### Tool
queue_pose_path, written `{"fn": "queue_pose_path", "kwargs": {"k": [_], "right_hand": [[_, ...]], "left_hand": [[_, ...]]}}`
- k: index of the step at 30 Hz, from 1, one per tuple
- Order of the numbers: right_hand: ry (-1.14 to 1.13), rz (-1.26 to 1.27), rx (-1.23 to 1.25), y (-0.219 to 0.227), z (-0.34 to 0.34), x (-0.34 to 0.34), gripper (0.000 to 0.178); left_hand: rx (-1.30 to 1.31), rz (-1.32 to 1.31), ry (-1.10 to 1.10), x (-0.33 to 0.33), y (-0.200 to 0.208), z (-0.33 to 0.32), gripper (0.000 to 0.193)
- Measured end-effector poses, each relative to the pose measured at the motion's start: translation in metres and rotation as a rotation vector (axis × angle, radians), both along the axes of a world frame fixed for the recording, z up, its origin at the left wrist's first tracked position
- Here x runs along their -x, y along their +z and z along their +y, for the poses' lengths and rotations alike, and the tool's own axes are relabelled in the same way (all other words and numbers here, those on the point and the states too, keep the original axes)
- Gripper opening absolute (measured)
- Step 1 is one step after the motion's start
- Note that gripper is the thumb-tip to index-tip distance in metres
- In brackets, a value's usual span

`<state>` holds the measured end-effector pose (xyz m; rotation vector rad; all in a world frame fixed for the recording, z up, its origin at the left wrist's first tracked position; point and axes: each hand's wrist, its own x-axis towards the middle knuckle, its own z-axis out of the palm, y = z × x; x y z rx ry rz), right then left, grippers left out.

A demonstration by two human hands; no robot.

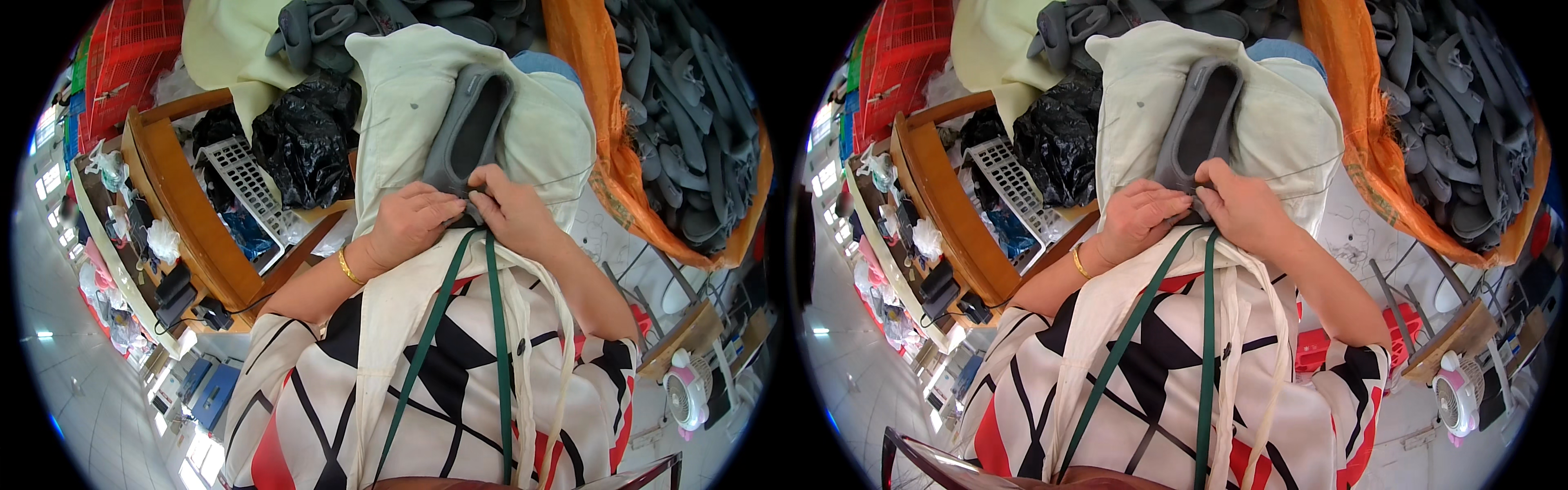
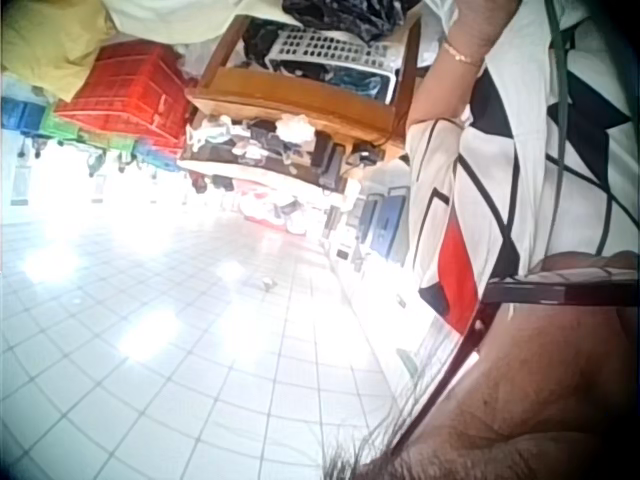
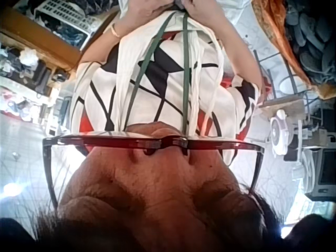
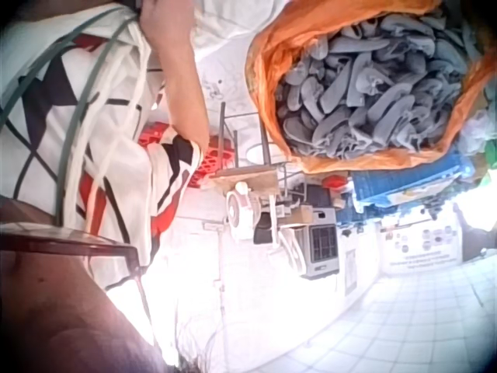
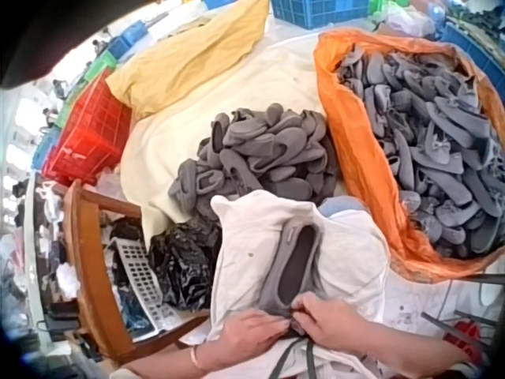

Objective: The person sits on the floor and hand-sews grey slipper uppers using a needle and thread. They stitch the edges of the slipper material, pulling the thread tight after each stitch, and handle multiple slipper components from a pile on their lap.

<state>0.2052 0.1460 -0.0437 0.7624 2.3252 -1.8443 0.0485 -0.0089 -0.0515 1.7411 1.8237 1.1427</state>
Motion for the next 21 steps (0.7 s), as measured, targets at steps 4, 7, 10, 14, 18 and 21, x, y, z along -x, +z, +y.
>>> {"fn": "queue_pose_path", "kwargs": {"k": [4, 7, 10, 14, 18, 21], "right_hand": [[0.03, -0.023, -0.013, 0.004, -0.002, 0.019, 0.017], [0.09, -0.001, -0.013, -0.002, 0.002, 0.024, 0.017], [0.134, 0.051, -0.219, 0.002, 0.013, 0.024, 0.014], [0.227, 0.098, -0.354, 0.02, 0.022, 0.035, 0.007], [0.254, 0.022, -0.219, 0.004, 0.016, 0.038, 0.011], [0.113, 0.082, -0.065, -0.004, 0.016, 0.042, 0.015]], "left_hand": [[-0.012, 0.121, -0.038, -0.002, 0.006, 0.003, 0.032], [-0.02, 0.206, -0.068, -0.001, 0.01, 0.004, 0.031], [0.002, 0.288, -0.1, -0.001, 0.018, 0.003, 0.032], [0.023, 0.345, -0.117, -0.002, 0.024, 0.004, 0.036], [-0.029, 0.368, -0.109, -0.001, 0.026, 0.006, 0.037], [-0.035, 0.356, -0.075, 0.002, 0.028, 0.007, 0.034]]}}
